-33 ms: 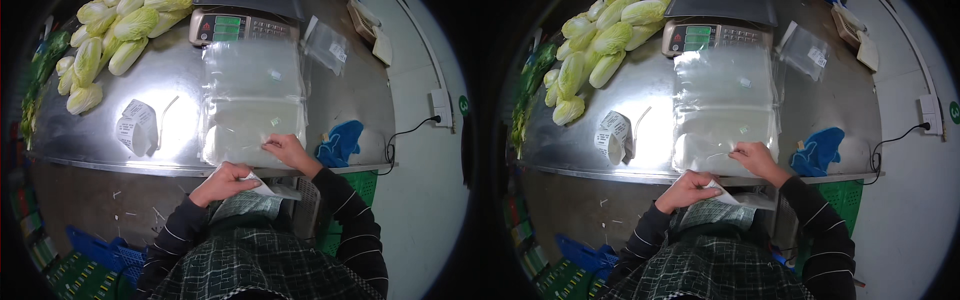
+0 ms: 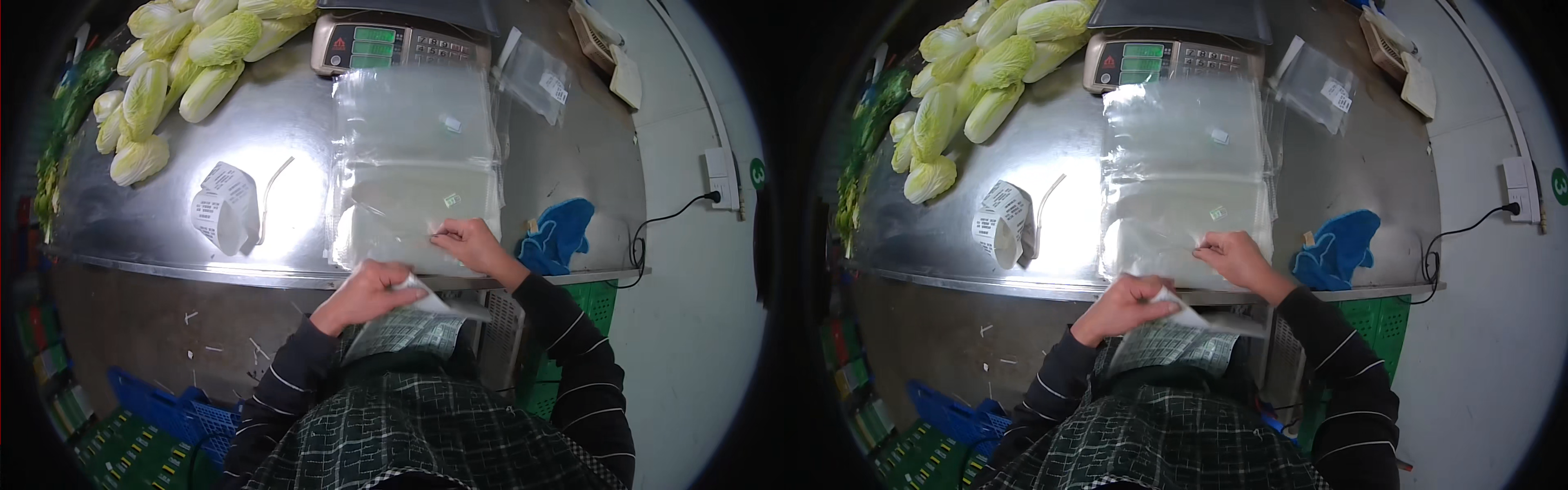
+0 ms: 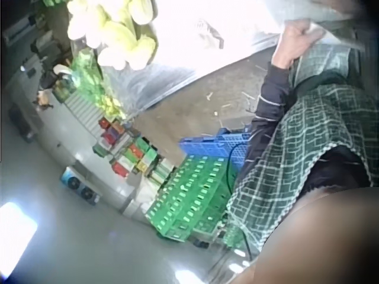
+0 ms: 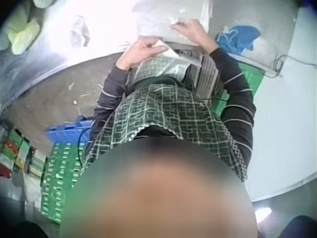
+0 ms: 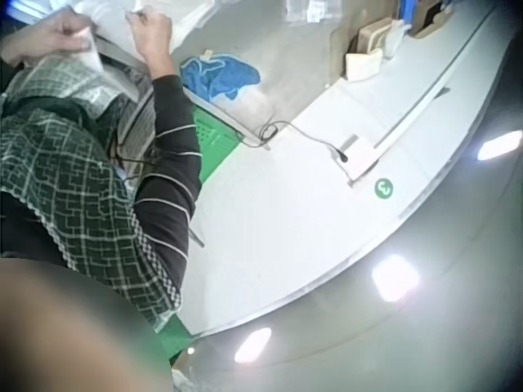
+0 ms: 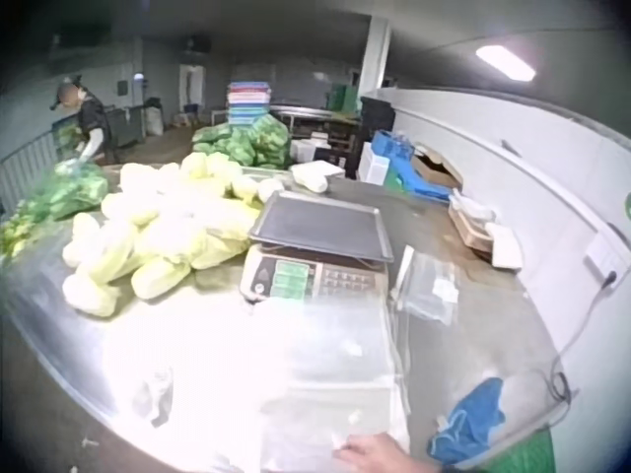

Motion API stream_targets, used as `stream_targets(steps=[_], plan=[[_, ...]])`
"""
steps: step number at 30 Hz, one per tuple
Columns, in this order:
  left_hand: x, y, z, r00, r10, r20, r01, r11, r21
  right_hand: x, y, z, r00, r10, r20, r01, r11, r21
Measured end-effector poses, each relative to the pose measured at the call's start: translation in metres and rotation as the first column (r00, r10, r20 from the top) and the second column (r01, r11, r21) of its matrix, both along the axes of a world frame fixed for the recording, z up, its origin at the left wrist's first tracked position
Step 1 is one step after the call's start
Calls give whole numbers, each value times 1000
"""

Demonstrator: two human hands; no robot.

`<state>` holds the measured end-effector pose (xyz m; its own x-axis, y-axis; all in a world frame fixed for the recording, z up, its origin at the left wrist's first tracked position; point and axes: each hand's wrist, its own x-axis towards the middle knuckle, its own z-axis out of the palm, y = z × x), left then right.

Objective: Labeling plastic bags for food packaging using stickers from a sheet.

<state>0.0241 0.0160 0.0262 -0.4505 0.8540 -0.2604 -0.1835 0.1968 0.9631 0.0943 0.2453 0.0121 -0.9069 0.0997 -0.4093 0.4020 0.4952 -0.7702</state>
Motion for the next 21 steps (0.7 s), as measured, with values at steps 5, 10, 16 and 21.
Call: stream_targets(steps=[5, 10, 16, 21], plan=[[-14, 4, -27, 986, 68, -154, -85, 991, -104, -82, 72, 72, 738, -396, -547, 403, 908, -114], [-13, 4, -32, 988, 131, -87, -134, 990, -31, -61, 42, 34, 816, -526, -239, 524, 848, -76], [-14, 2, -32, 993, 82, -87, -87, 995, -55, -26, 20, -9, 927, -330, -179, 375, 839, 394], [-11, 2, -22, 981, 175, -81, -177, 984, -24, -4, -20, 1, 969, 141, -203, -24, 870, 492]])
